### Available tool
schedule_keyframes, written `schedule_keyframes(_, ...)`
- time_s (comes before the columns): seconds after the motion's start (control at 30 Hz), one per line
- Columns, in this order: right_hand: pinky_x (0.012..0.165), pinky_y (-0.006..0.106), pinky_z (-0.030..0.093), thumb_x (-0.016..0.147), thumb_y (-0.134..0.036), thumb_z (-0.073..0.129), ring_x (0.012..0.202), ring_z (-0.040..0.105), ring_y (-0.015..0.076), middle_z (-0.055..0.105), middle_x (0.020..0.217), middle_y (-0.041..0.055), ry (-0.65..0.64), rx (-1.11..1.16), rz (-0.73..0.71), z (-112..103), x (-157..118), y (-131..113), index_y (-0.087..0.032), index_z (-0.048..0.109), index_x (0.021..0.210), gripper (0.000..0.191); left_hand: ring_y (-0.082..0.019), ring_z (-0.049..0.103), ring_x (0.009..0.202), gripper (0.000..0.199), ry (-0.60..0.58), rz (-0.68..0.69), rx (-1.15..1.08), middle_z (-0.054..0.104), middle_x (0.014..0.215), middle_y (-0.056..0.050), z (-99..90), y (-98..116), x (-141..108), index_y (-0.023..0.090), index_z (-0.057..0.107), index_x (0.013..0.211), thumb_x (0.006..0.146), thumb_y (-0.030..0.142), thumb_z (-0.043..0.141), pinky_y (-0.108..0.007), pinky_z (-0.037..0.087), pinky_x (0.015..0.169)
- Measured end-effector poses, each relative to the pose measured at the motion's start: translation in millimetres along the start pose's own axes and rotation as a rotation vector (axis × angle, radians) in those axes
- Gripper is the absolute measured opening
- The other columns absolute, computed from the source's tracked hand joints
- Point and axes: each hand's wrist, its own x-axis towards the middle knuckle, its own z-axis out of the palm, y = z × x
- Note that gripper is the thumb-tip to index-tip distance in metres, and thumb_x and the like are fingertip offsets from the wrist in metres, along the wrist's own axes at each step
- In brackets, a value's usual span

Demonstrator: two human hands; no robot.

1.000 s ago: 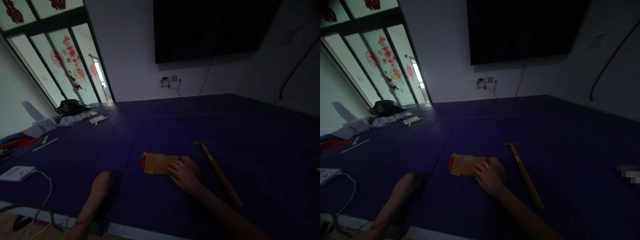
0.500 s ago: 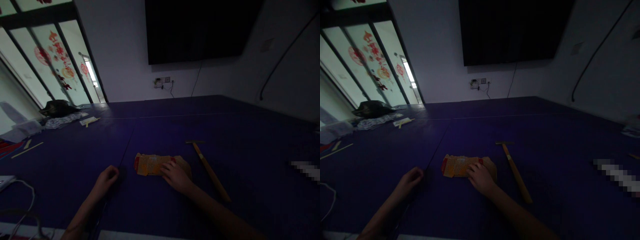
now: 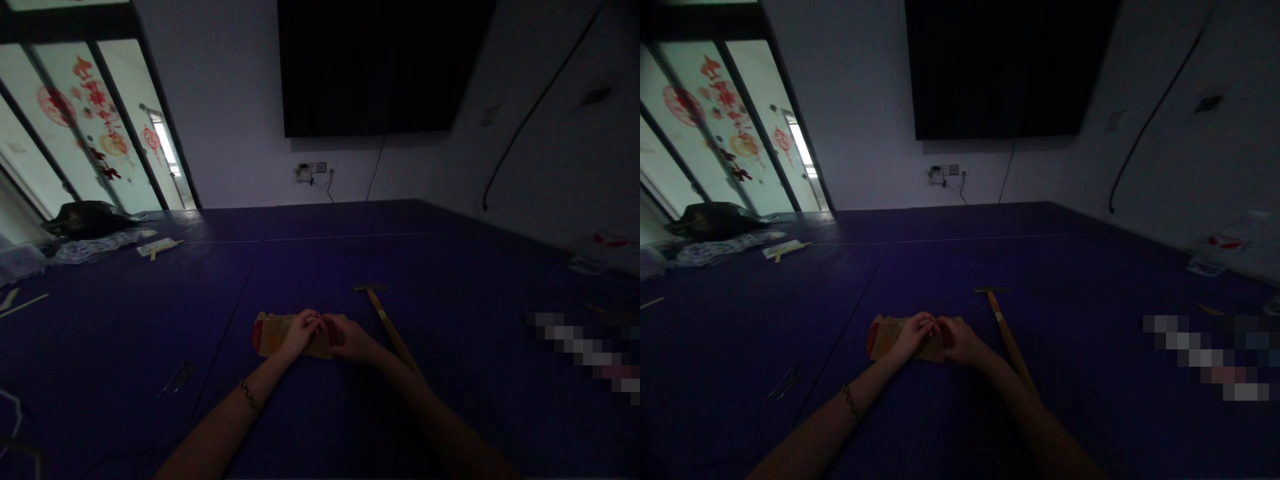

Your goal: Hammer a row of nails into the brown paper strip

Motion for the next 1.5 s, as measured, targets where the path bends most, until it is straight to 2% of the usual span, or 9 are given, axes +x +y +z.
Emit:
schedule_keyframes(0.17,0.098,0.046,0.038,0.054,-0.026,0.075,0.117,0.049,0.0299,0.053,0.126,0.0160,0.076,0.014,0.135,-3.3,-17.2,23.0,-0.014,0.048,0.123,0.076,-0.008,0.049,0.051,0.010,-0.028,-0.038,0.029,0.066,0.067,-0.003,-0.3,-10.9,-1.9,0.015,0.054,0.069,0.073,0.024,0.053,-0.020,0.039,0.054)
schedule_keyframes(0.3,0.101,0.046,0.036,0.054,-0.026,0.075,0.118,0.048,0.0283,0.053,0.128,0.0125,0.088,0.034,0.152,3.2,-20.5,33.0,-0.019,0.049,0.122,0.074,-0.012,0.056,0.063,0.014,-0.022,-0.044,0.100,0.068,0.073,-0.003,-2.4,-2.9,-0.7,0.014,0.063,0.070,0.070,0.027,0.058,-0.023,0.043,0.064)
schedule_keyframes(0.4,0.101,0.047,0.035,0.054,-0.025,0.075,0.118,0.048,0.0287,0.053,0.128,0.0135,0.095,0.042,0.158,6.3,-19.0,37.7,-0.018,0.049,0.123,0.074,-0.015,0.059,0.072,0.017,-0.033,-0.034,0.155,0.070,0.078,-0.004,6.0,1.8,5.2,0.015,0.068,0.073,0.069,0.030,0.061,-0.025,0.044,0.071)
schedule_keyframes(0.5,0.099,0.049,0.036,0.052,-0.023,0.076,0.117,0.049,0.0305,0.054,0.126,0.0151,0.102,0.043,0.165,7.1,-17.8,40.0,-0.017,0.049,0.122,0.075,-0.016,0.060,0.068,0.016,-0.074,-0.030,0.208,0.070,0.074,-0.003,19.7,-0.4,10.1,0.015,0.070,0.073,0.068,0.029,0.063,-0.025,0.045,0.067)
schedule_keyframes(0.7,0.100,0.044,0.037,0.054,-0.024,0.076,0.117,0.049,0.0274,0.055,0.125,0.0138,0.082,0.066,0.117,4.1,-18.8,36.1,-0.017,0.051,0.120,0.071,-0.016,0.057,0.068,0.012,-0.044,0.015,0.321,0.069,0.072,-0.003,31.3,-11.5,6.8,0.016,0.070,0.073,0.069,0.020,0.060,-0.025,0.043,0.067)
schedule_keyframes(0.97,0.100,0.049,0.035,0.056,-0.026,0.076,0.119,0.047,0.0290,0.052,0.128,0.0147,0.086,0.081,0.115,3.9,-21.3,35.1,-0.019,0.047,0.124,0.074,-0.015,0.057,0.066,0.016,-0.046,0.069,0.350,0.067,0.072,-0.003,28.7,-10.2,2.9,0.015,0.068,0.078,0.076,0.022,0.053,-0.024,0.043,0.064)
schedule_keyframes(1.27,0.101,0.047,0.036,0.057,-0.022,0.075,0.118,0.048,0.0277,0.054,0.125,0.0131,0.090,0.075,0.090,5.8,-20.4,32.0,-0.018,0.049,0.121,0.068,-0.019,0.061,0.079,0.015,-0.058,0.101,0.429,0.069,0.082,-0.005,30.6,-9.7,-0.3,0.018,0.069,0.080,0.075,0.020,0.055,-0.029,0.042,0.076)
schedule_keyframes(1.4,0.105,0.048,0.030,0.053,-0.021,0.077,0.128,0.035,0.0294,0.044,0.134,0.0173,0.106,0.005,0.129,3.8,-22.1,25.0,-0.015,0.045,0.125,0.080,-0.020,0.061,0.077,0.015,-0.084,0.105,0.441,0.069,0.079,-0.004,29.0,-6.4,0.0,0.018,0.069,0.078,0.075,0.022,0.055,-0.029,0.042,0.075)
schedule_keyframes(1.5,0.107,0.045,0.027,0.054,-0.025,0.076,0.132,0.028,0.0280,0.035,0.140,0.0175,0.238,-0.080,0.150,-14.9,-33.6,14.8,-0.014,0.041,0.128,0.082,-0.019,0.060,0.074,0.016,-0.101,0.104,0.434,0.069,0.076,-0.004,27.2,-6.9,1.3,0.018,0.069,0.074,0.075,0.021,0.053,-0.028,0.041,0.073)
